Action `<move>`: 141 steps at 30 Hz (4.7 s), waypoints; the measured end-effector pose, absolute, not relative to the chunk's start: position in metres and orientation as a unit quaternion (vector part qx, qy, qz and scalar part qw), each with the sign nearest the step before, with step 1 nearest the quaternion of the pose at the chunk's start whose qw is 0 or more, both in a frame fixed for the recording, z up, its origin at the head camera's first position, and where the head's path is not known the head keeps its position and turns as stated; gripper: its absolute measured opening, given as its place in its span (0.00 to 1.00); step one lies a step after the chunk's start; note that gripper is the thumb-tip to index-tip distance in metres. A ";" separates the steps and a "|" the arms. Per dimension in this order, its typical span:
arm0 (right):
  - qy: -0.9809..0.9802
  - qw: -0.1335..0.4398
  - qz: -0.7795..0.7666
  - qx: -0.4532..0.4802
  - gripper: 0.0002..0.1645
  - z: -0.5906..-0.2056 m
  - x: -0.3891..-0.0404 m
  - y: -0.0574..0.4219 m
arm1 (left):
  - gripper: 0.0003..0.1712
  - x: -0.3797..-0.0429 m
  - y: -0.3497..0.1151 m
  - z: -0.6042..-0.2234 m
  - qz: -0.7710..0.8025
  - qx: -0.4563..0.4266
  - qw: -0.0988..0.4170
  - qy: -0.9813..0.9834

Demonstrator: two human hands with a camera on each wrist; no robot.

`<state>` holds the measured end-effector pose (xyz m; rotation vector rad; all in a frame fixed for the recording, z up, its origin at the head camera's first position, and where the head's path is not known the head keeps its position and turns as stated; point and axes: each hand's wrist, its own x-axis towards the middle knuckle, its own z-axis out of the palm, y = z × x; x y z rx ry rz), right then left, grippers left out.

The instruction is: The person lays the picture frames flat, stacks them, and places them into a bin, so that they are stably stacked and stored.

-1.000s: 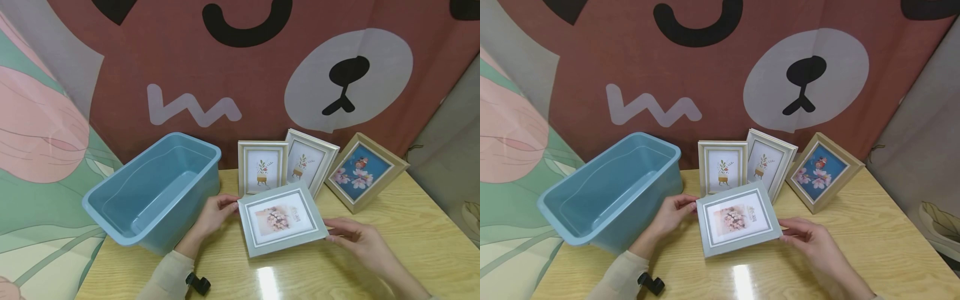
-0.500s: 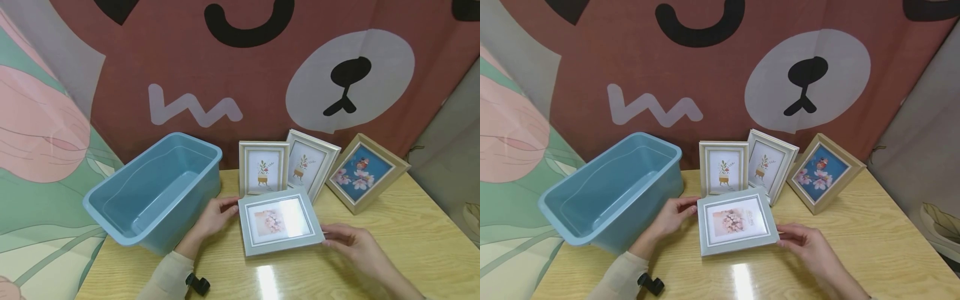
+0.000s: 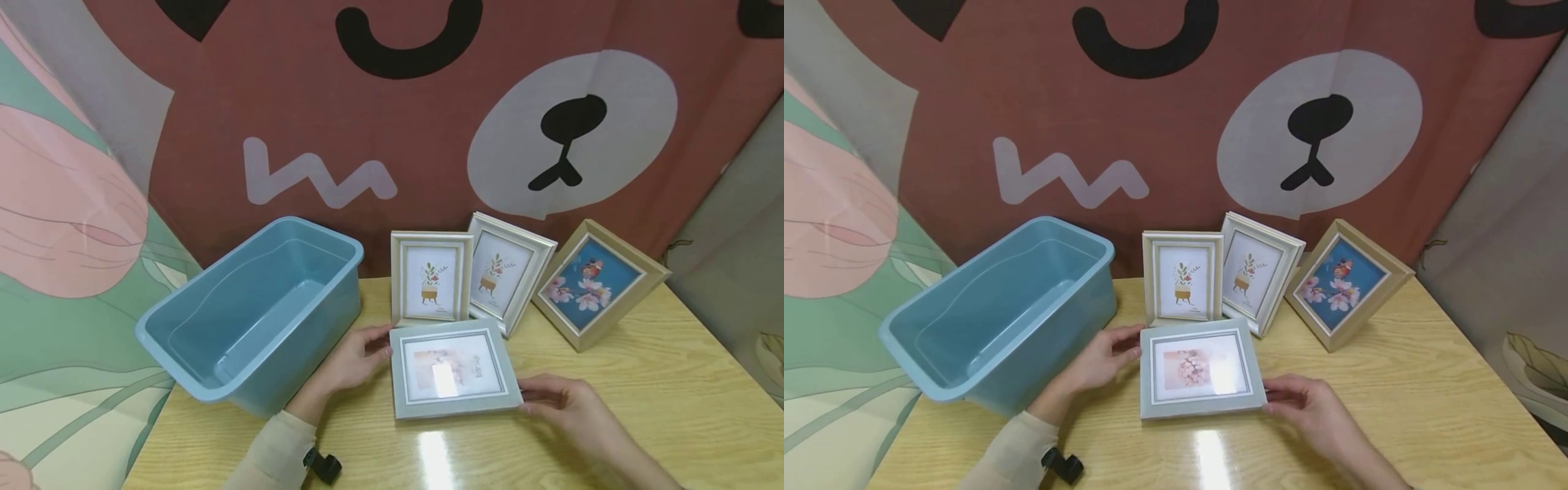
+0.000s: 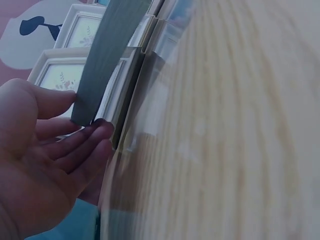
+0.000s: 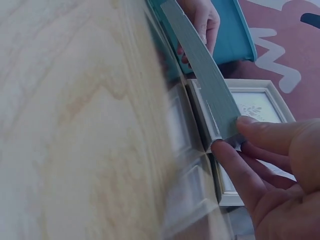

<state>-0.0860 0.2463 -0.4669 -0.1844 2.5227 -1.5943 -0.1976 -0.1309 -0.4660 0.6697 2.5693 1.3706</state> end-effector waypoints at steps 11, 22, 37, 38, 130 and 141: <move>0.846 0.068 -0.518 -0.104 0.21 -0.478 -0.088 0.245 | 0.29 -0.195 -0.131 -0.469 0.416 0.219 0.109 0.876; 0.892 0.046 -0.444 -0.065 0.20 -0.480 -0.086 0.237 | 0.30 -0.195 -0.130 -0.469 0.390 0.205 0.113 0.891; 0.880 0.046 -0.465 -0.088 0.16 -0.480 -0.087 0.234 | 0.28 -0.196 -0.127 -0.461 0.341 0.195 0.103 0.914; 0.880 0.048 -0.465 -0.087 0.16 -0.480 -0.088 0.234 | 0.28 -0.196 -0.127 -0.461 0.336 0.194 0.102 0.916; 0.859 -0.110 -0.493 -0.088 0.22 -0.397 -0.186 0.228 | 0.22 -0.236 -0.114 -0.455 0.503 0.129 -0.041 0.853; 0.850 -0.120 -0.507 -0.079 0.21 -0.400 -0.197 0.224 | 0.24 -0.240 -0.110 -0.453 0.490 0.126 -0.022 0.862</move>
